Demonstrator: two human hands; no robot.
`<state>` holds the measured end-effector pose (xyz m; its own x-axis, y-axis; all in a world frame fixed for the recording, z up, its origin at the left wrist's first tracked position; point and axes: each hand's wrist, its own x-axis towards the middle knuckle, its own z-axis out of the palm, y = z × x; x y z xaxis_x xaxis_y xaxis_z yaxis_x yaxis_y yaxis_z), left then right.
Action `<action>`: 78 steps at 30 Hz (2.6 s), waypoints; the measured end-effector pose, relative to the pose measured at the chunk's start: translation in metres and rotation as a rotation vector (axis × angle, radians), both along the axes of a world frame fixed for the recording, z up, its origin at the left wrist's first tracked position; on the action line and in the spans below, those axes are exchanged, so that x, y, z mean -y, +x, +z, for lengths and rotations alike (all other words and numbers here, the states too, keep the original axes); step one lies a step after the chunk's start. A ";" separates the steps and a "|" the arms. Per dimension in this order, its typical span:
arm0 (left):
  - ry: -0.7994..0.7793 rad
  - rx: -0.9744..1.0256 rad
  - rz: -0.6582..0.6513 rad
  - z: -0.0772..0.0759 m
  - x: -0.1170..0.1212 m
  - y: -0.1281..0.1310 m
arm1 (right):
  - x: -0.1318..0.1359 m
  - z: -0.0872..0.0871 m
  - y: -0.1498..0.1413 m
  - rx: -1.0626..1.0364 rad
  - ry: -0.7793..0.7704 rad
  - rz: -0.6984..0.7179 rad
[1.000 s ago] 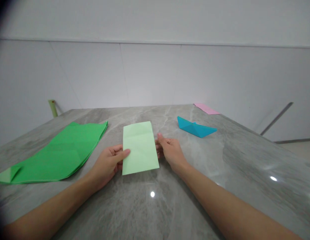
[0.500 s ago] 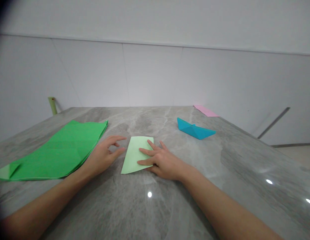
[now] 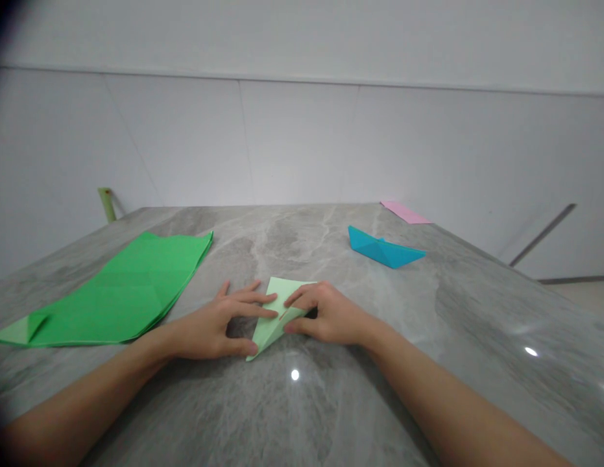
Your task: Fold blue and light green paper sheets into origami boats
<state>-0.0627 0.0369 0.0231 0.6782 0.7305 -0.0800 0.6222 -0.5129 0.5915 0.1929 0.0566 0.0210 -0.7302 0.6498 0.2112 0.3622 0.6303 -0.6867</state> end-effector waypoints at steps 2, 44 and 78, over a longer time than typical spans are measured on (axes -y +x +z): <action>-0.016 -0.004 -0.022 0.001 0.000 0.000 | 0.000 -0.001 -0.002 -0.037 -0.065 -0.032; -0.042 -0.082 0.065 0.000 0.005 0.011 | -0.006 -0.017 -0.019 -0.044 -0.221 -0.350; 0.039 -0.160 0.127 -0.005 0.007 0.017 | -0.009 -0.026 -0.024 0.095 -0.031 -0.538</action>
